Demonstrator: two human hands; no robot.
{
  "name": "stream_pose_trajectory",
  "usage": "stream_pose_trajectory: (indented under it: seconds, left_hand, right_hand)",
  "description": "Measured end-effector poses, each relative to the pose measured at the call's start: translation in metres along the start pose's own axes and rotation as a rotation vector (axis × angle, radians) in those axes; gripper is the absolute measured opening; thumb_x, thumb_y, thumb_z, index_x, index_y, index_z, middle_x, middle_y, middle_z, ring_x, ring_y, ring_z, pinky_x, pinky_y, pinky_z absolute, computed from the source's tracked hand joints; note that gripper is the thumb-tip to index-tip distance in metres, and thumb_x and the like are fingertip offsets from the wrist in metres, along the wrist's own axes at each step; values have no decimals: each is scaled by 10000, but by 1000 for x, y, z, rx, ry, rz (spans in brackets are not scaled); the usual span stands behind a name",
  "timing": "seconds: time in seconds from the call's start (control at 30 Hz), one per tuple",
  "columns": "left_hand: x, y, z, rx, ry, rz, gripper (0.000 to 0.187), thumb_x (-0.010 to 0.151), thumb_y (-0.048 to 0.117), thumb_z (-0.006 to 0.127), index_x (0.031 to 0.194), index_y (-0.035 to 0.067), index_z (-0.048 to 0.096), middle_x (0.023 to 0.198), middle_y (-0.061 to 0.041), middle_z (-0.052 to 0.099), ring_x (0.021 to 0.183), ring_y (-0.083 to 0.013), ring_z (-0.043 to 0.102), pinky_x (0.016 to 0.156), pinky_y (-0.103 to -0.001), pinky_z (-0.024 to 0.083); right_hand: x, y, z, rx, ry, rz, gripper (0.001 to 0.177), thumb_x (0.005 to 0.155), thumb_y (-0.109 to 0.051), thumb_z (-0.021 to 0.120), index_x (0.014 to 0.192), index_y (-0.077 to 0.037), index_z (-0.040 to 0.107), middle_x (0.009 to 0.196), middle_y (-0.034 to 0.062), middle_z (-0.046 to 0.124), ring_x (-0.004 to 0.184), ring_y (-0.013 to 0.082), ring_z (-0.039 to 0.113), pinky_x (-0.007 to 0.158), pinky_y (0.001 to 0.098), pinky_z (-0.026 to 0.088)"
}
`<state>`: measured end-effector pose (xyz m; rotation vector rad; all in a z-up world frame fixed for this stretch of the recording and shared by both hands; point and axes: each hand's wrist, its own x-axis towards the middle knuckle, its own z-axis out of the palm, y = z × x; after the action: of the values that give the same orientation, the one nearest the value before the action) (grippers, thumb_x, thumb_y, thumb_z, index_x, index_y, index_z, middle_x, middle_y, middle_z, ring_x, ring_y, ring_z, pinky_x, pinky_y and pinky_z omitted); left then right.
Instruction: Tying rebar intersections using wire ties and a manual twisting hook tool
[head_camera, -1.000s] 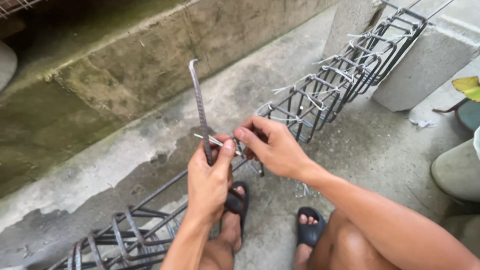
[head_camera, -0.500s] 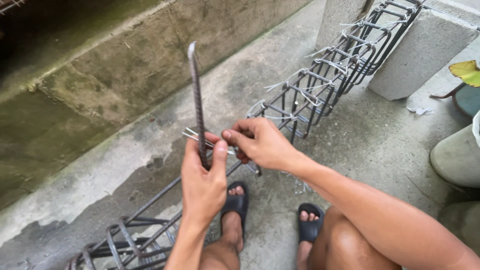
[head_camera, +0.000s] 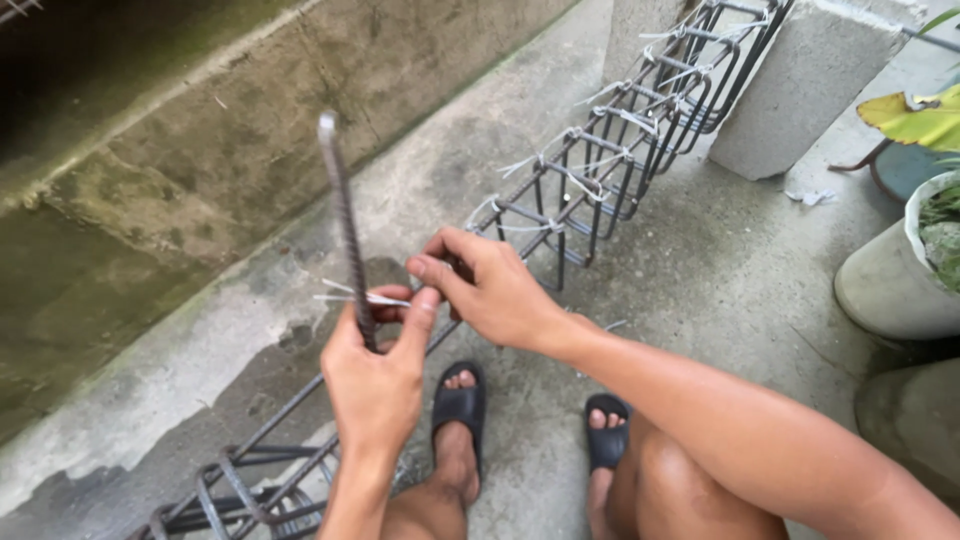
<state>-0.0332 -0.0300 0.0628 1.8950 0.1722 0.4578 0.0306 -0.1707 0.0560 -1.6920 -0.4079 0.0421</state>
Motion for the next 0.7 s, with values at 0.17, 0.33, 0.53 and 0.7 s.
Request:
stream_pose_trajectory:
  seconds: [0.17,0.33,0.53,0.7]
  left_hand:
    - [-2,6,6,68,-95,33,120,913,159,718,984,64,701,749,-23,710,590,-111,566,537,-266,475]
    - [4,-5,2,101,-85,42,146,957,184,676,1010,48,682,764,-33,689,618,-127,574,564,-289,491]
    - [10,-15,-2,124,-9,18,120,960,165,679,991,52,705,692,-29,645,568,-134,535,526,-294,456]
    - [5,-7,2,72,-26,43,123,951,146,676,993,39,720,765,-44,727,626,-135,617,571,-291,508]
  right_hand:
    - [4,11,-1,-119,6,-36,159,977,-163,638,935,-44,734,657,2,647,558,87,546,503,251,474]
    - [14,16,-15,282,-92,271,324,1015,-286,578,961,-13,743,739,48,676,617,109,602,548,246,515]
    - [5,0,-21,97,-169,120,354,972,-322,605,1052,-16,764,838,49,728,721,105,639,604,247,534]
    - [1,-7,-8,14,-102,138,277,960,-242,639,1061,-13,756,819,59,749,693,101,666,556,241,571]
